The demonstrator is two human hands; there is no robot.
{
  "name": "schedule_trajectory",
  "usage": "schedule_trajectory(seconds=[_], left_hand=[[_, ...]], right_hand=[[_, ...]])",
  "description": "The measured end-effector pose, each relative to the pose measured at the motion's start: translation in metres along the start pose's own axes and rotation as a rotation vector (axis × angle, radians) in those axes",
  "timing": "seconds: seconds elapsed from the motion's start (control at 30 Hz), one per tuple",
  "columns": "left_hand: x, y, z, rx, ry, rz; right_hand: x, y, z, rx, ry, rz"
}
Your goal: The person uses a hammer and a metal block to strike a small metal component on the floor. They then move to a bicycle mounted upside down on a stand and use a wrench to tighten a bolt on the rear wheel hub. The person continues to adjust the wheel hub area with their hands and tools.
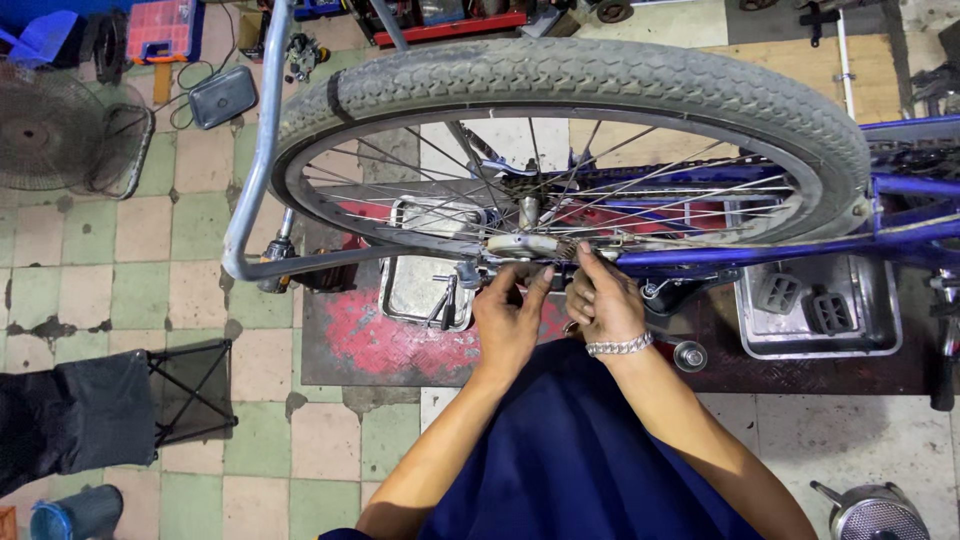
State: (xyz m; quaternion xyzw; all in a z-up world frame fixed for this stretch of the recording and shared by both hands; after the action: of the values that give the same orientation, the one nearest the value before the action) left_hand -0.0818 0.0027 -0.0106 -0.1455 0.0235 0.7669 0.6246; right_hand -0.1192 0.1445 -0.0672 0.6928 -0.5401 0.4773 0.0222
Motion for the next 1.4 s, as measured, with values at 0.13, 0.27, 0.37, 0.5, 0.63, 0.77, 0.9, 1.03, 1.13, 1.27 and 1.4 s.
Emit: schedule_trajectory(seconds=[0.13,0.27,0.37,0.5,0.63,0.77,0.9,1.03,1.13,1.27,1.4], left_hand=[[0.000,0.005,0.006,0.040,0.003,-0.089],[0.002,0.006,-0.002,-0.106,-0.073,-0.146],[0.006,0.008,-0.004,-0.075,-0.201,-0.188],[0.003,0.011,0.006,-0.015,0.013,-0.148],[-0.003,0.013,0.020,0.142,0.188,-0.035],[-0.004,0.013,0.015,0.156,0.165,-0.015],[-0.002,0.014,0.007,0.059,-0.017,-0.075],[-0.004,0.015,0.012,0.075,0.002,-0.058],[-0.005,0.013,0.017,0.121,0.107,-0.038],[-0.002,0.015,0.020,0.175,0.161,0.006],[0.001,0.018,0.015,0.204,0.237,0.047]], right_hand=[[0.006,-0.031,-0.025,-0.346,-0.764,0.048],[0.036,-0.048,-0.061,-0.563,-1.564,0.036],[0.057,-0.038,-0.080,-0.697,-1.902,-0.210],[0.056,-0.020,-0.092,-0.651,-2.190,-0.293],[0.047,-0.002,-0.111,-0.597,-2.338,-0.297],[0.057,-0.007,-0.127,-0.605,-2.286,-0.367],[0.075,-0.013,-0.122,-0.562,-2.273,-0.423],[0.075,-0.003,-0.118,-0.578,-2.252,-0.459],[0.070,-0.003,-0.119,-0.603,-2.222,-0.430],[0.076,0.002,-0.121,-0.523,-2.291,-0.433],[0.080,0.012,-0.118,-0.285,-2.412,-0.427]])
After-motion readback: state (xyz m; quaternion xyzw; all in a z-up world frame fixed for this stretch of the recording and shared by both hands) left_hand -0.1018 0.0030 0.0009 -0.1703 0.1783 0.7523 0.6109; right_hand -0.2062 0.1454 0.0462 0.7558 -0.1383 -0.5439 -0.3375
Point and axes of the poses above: each hand's wrist, its own y-axis towards the middle knuckle, its own x-axis out of the palm, z = x × y, the point moved 5 cm from there along y, towards the middle knuckle, and after that the axes turned 14 degrees about -z, right-handed, at the moved point
